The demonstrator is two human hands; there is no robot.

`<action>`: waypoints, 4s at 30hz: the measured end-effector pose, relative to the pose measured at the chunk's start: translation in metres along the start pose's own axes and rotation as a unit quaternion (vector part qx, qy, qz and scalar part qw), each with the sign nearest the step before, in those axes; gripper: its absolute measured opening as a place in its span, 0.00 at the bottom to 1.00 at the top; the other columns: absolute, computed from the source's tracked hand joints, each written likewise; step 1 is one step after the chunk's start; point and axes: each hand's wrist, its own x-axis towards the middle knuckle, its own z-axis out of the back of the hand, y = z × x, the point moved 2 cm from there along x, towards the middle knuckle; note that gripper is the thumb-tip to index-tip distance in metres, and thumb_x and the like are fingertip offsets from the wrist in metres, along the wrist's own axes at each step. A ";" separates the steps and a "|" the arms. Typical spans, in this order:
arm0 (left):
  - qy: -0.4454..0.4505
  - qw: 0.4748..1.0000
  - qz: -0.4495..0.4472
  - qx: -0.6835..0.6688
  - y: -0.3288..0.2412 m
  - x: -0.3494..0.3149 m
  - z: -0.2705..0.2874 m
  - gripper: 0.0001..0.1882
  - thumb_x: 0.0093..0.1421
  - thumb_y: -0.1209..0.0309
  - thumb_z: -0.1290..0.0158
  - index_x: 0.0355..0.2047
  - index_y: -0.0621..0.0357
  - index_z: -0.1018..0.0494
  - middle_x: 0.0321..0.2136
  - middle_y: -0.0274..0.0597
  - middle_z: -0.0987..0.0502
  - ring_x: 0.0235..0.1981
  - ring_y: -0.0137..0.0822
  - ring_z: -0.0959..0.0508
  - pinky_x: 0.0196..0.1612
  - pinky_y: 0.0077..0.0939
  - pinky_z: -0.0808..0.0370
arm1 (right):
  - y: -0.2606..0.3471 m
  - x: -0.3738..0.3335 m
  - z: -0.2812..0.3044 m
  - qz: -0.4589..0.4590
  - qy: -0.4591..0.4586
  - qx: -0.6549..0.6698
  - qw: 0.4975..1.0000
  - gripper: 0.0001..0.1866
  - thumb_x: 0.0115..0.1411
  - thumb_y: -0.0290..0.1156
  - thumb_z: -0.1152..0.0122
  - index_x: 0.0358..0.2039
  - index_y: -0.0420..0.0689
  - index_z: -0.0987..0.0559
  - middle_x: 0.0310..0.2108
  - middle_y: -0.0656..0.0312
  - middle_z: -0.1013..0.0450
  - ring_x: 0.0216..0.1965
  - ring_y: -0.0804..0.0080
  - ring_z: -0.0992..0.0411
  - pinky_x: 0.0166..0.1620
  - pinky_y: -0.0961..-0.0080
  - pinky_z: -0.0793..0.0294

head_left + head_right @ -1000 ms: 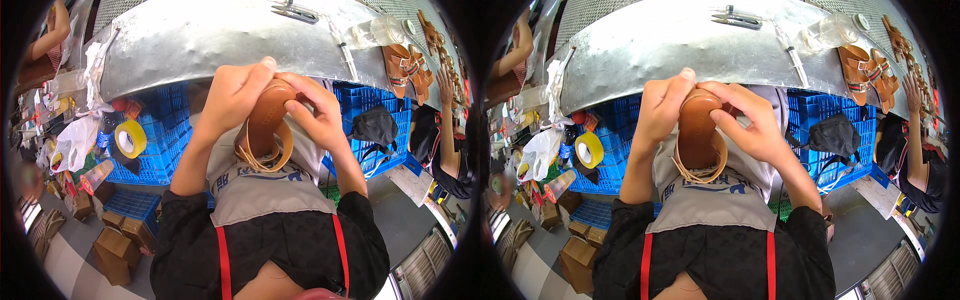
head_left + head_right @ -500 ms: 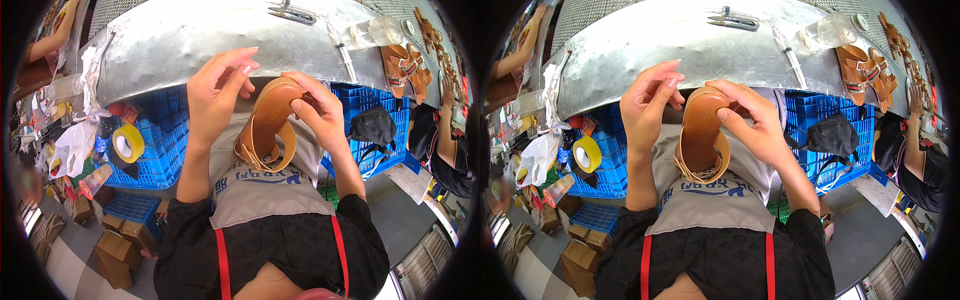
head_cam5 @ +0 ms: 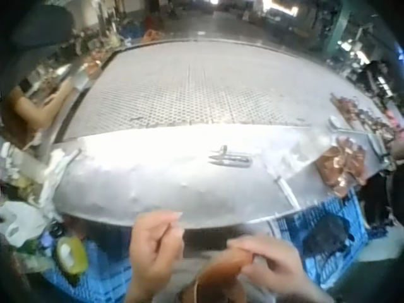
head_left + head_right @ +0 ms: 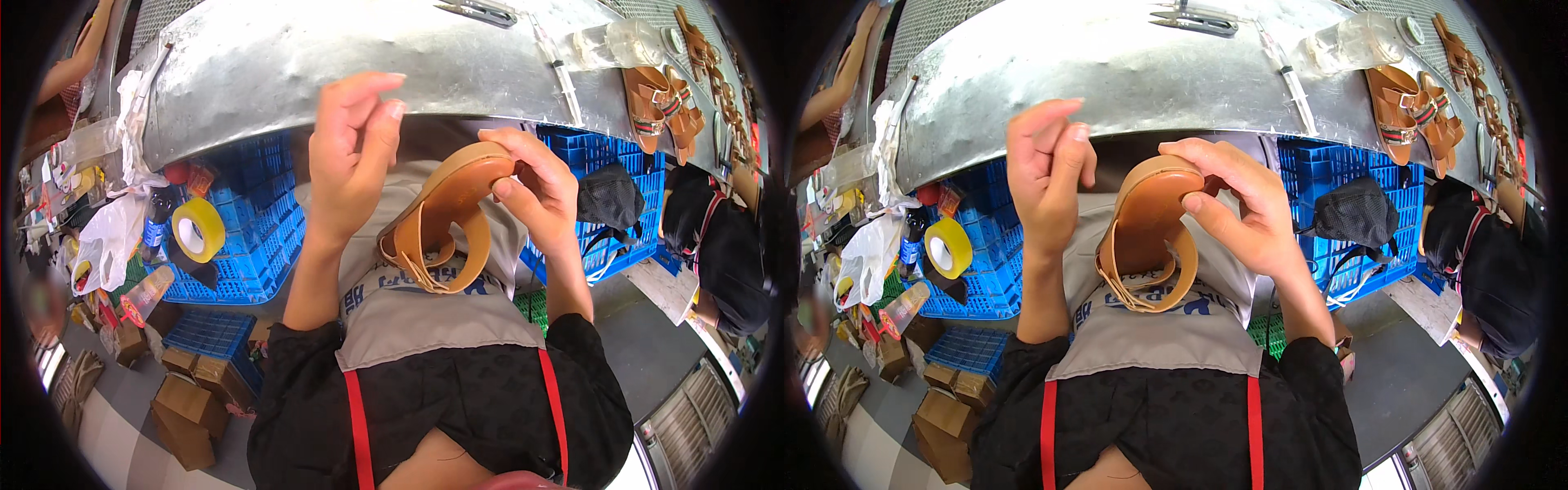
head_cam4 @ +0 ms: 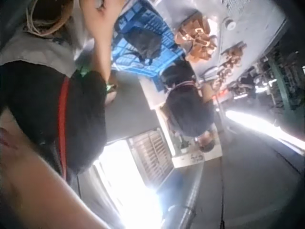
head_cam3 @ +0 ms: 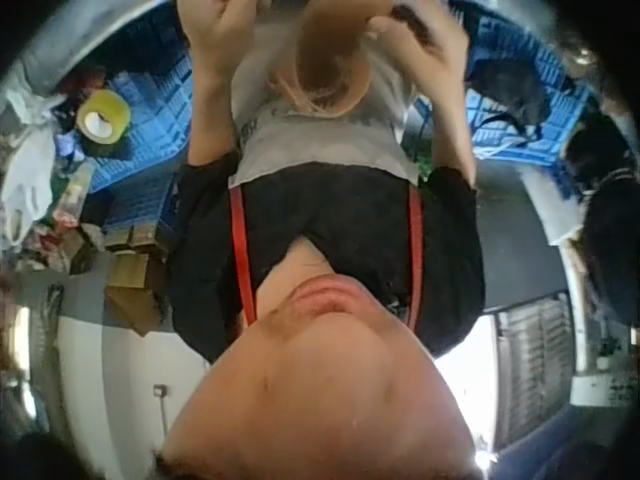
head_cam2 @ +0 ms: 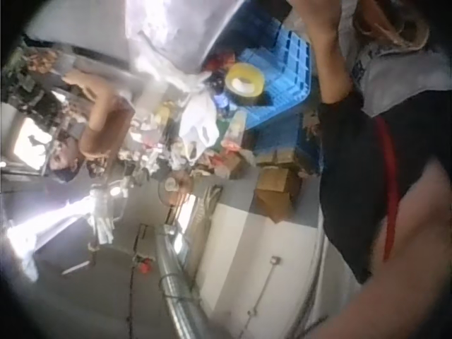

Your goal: Apply adhesive with a syringe to precisely glue leather straps on sandals at a factory assembly conveyor belt line.

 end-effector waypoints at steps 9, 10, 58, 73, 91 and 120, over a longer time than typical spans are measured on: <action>0.015 0.999 0.043 -0.023 -0.008 0.002 -0.009 0.08 0.70 0.78 0.44 0.47 0.66 0.20 0.38 0.46 0.14 0.29 0.26 0.20 0.36 0.21 0.23 | -0.012 -0.015 0.006 0.015 -0.013 0.080 0.997 0.24 0.64 0.27 0.37 0.59 0.33 0.24 0.51 0.49 0.23 0.50 0.63 0.25 0.54 0.66 0.26; 0.032 0.998 0.029 -0.049 -0.009 0.006 -0.011 0.09 0.72 0.74 0.44 0.47 0.65 0.19 0.38 0.43 0.15 0.31 0.25 0.19 0.36 0.20 0.23 | -0.015 -0.015 0.005 0.010 -0.032 0.094 0.995 0.24 0.64 0.28 0.37 0.60 0.33 0.25 0.50 0.47 0.24 0.50 0.58 0.24 0.54 0.63 0.26; 0.415 0.884 0.119 -0.177 -0.032 0.041 -0.024 0.48 0.74 0.30 0.73 0.71 0.57 0.33 0.54 0.51 0.19 0.53 0.40 0.21 0.57 0.33 0.25 | 0.012 0.003 -0.070 -0.157 0.030 0.143 0.977 0.28 0.78 0.40 0.52 0.69 0.31 0.35 0.63 0.48 0.30 0.67 0.62 0.35 0.70 0.69 0.41; 0.178 0.941 0.143 -0.250 -0.051 0.009 0.029 0.20 0.80 0.59 0.55 0.53 0.68 0.27 0.15 0.41 0.28 0.20 0.38 0.24 0.31 0.35 0.24 | -0.064 -0.076 -0.009 -0.045 -0.116 0.113 0.986 0.04 0.39 0.25 0.56 0.12 0.42 0.32 0.14 0.67 0.40 0.19 0.79 0.44 0.25 0.76 0.52; 0.091 0.951 -0.091 -0.279 -0.030 0.038 -0.063 0.13 0.80 0.61 0.54 0.43 0.57 0.26 0.12 0.25 0.45 0.15 0.22 0.41 0.25 0.23 0.37 | -0.026 -0.154 -0.038 -0.089 -0.049 0.302 0.948 0.46 0.63 0.19 0.31 0.77 0.42 0.45 0.50 0.52 0.21 0.40 0.69 0.18 0.32 0.74 0.15; -0.074 0.990 0.097 0.074 0.052 0.062 -0.028 0.15 0.72 0.74 0.44 0.57 0.63 0.28 0.41 0.40 0.24 0.19 0.25 0.24 0.19 0.16 0.28 | -0.123 -0.171 0.542 -0.148 -0.675 -0.352 0.632 0.22 0.58 0.26 0.34 0.55 0.41 0.21 0.41 0.60 0.24 0.33 0.72 0.27 0.35 0.74 0.24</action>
